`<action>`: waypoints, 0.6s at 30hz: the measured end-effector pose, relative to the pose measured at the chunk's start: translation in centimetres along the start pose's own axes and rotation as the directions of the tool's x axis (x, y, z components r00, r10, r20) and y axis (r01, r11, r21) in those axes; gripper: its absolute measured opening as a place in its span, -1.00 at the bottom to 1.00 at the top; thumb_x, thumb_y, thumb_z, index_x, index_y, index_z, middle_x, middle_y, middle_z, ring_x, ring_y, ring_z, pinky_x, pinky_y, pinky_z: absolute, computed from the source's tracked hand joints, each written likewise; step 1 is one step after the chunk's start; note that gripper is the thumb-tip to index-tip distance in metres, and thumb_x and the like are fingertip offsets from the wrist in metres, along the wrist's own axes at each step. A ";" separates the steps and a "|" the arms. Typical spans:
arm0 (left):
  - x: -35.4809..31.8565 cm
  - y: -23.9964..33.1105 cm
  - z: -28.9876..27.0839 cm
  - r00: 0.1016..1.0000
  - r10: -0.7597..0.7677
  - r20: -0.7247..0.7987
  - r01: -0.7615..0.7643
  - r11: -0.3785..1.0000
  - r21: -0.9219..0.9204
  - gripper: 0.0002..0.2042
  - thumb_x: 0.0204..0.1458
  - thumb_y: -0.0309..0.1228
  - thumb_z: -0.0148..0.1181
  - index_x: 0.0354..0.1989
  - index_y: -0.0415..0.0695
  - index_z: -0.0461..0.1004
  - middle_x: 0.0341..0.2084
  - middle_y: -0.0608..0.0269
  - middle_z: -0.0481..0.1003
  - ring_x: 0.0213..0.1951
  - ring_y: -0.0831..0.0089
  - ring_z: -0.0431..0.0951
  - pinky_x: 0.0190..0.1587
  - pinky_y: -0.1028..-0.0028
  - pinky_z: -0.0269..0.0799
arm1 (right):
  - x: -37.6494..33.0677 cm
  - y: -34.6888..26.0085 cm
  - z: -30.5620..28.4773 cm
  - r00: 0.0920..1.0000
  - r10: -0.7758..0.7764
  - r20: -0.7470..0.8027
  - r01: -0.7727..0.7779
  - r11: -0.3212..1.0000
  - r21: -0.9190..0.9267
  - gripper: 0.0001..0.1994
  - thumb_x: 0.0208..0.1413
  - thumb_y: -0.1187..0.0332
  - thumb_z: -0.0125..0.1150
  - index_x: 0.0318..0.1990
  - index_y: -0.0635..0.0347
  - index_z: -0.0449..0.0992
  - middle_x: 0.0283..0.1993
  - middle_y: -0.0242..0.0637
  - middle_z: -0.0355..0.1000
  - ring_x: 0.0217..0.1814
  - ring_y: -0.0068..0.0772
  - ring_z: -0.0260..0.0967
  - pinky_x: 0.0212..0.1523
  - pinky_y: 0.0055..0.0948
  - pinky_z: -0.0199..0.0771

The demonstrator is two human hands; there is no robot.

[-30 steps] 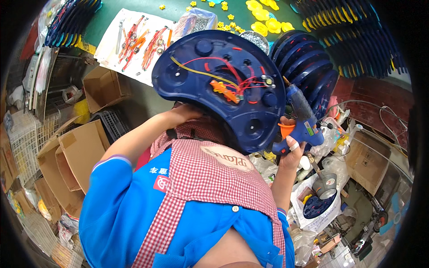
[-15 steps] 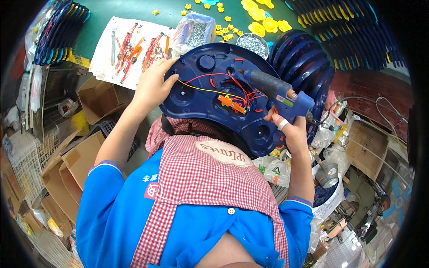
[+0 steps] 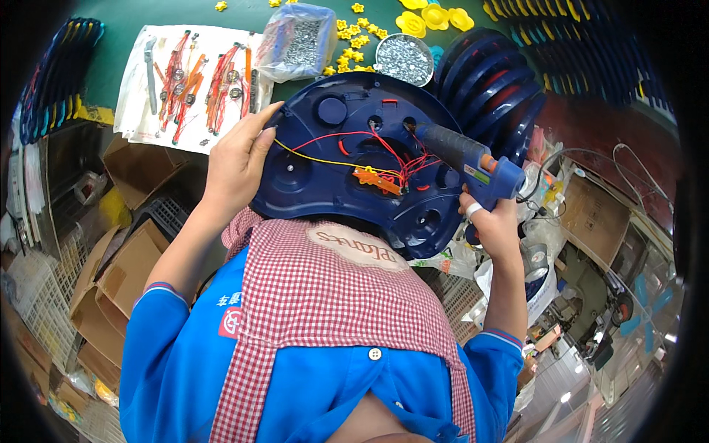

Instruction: The person assembles blue plastic toy parts by hand, attaching small colored plastic pieces and wires to the interior of the shells. They use a hot glue gun to secure components and a power drill to fasten parts. Finished units are stacked on the table.

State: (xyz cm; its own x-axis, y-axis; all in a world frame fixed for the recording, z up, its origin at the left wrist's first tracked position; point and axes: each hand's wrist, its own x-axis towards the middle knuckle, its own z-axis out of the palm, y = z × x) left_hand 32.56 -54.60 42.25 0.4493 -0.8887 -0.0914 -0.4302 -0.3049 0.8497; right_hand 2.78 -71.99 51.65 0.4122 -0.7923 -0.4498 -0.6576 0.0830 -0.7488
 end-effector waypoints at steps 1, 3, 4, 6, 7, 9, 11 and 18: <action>0.0 0.1 0.0 1.000 0.001 -0.001 -0.002 1.000 -0.007 -0.69 0.16 -0.43 0.04 0.09 -0.10 0.40 -0.31 0.08 0.48 -0.26 0.24 0.52 -0.17 0.45 0.39 | 0.0 0.0 -0.4 0.999 0.032 0.024 -0.031 0.998 -0.059 -0.62 -0.04 0.52 0.20 0.00 0.33 0.37 -0.28 -0.32 0.40 -0.33 -0.51 0.39 -0.27 -0.50 0.42; 0.1 0.3 0.1 1.000 0.003 -0.002 -0.003 1.000 -0.022 -0.69 0.16 -0.44 0.04 0.09 -0.11 0.40 -0.29 0.08 0.48 -0.25 0.26 0.52 -0.14 0.46 0.39 | -0.8 0.8 -1.3 0.998 0.066 -0.019 -0.066 0.998 0.003 -0.61 -0.04 0.51 0.22 0.00 0.32 0.36 -0.27 -0.32 0.41 -0.31 -0.51 0.39 -0.24 -0.48 0.42; 0.0 0.1 0.1 1.000 -0.025 0.015 0.026 0.999 -0.026 -0.68 0.15 -0.45 0.04 0.10 -0.12 0.40 -0.23 0.06 0.50 -0.21 0.29 0.53 -0.11 0.46 0.40 | -1.4 1.1 -1.7 0.996 0.081 -0.038 -0.079 0.996 0.035 -0.60 -0.04 0.51 0.23 0.01 0.31 0.36 -0.27 -0.32 0.41 -0.30 -0.51 0.39 -0.22 -0.47 0.43; 0.0 -0.3 0.3 1.000 -0.011 -0.009 0.011 1.000 -0.024 -0.67 0.14 -0.47 0.05 0.11 -0.12 0.40 -0.17 0.05 0.52 -0.22 0.31 0.55 -0.14 0.46 0.42 | -2.5 0.7 -3.0 0.992 0.122 0.008 -0.122 0.992 0.005 -0.63 -0.06 0.50 0.25 -0.03 0.29 0.38 -0.22 -0.30 0.42 -0.23 -0.48 0.41 -0.13 -0.44 0.43; 0.1 -0.5 0.3 0.999 -0.030 0.013 0.030 0.999 -0.030 -0.66 0.14 -0.48 0.05 0.11 -0.11 0.40 -0.16 0.04 0.52 -0.23 0.34 0.56 -0.15 0.47 0.43 | -3.0 1.2 -2.9 0.996 0.083 0.016 -0.082 0.994 -0.066 -0.62 -0.06 0.50 0.25 -0.03 0.28 0.38 -0.21 -0.31 0.41 -0.22 -0.51 0.40 -0.13 -0.46 0.41; 0.3 -0.8 0.3 0.996 -0.067 0.052 0.069 0.997 -0.040 -0.65 0.13 -0.51 0.05 0.12 -0.11 0.40 -0.15 0.02 0.52 -0.24 0.39 0.58 -0.17 0.48 0.44 | -3.5 1.3 -2.6 0.993 0.108 0.049 -0.095 0.974 -0.208 -0.61 -0.09 0.49 0.25 -0.03 0.26 0.38 -0.20 -0.34 0.38 -0.21 -0.58 0.34 -0.15 -0.53 0.37; 0.4 -0.7 0.2 0.965 -0.223 0.137 0.247 0.949 -0.197 -0.64 0.13 -0.55 0.04 0.14 -0.18 0.37 -0.11 0.05 0.52 -0.16 0.52 0.53 -0.11 0.52 0.42 | -3.5 1.2 -2.4 0.997 0.045 0.069 -0.022 0.951 -0.307 -0.61 -0.09 0.48 0.26 -0.04 0.25 0.39 -0.21 -0.35 0.37 -0.21 -0.58 0.33 -0.16 -0.53 0.36; 0.3 -0.9 -6.3 0.962 -0.077 -0.262 0.002 0.961 -0.276 -0.67 0.16 -0.59 0.02 0.12 -0.30 0.38 -0.07 0.22 0.49 -0.06 0.56 0.44 0.03 0.59 0.34 | -4.9 1.5 -3.8 0.994 0.105 -0.005 -0.095 0.915 0.392 -0.39 -0.20 0.32 0.25 0.06 0.38 0.27 -0.23 -0.07 0.47 -0.17 -0.14 0.48 -0.09 -0.23 0.47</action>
State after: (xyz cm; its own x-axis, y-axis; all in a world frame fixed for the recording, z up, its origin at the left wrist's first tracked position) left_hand 38.01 -52.40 44.73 0.6707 -0.7415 -0.0176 -0.1964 -0.2004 0.9598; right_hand -2.57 -70.27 54.58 0.3373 -0.7822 -0.5238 -0.3933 0.3884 -0.8333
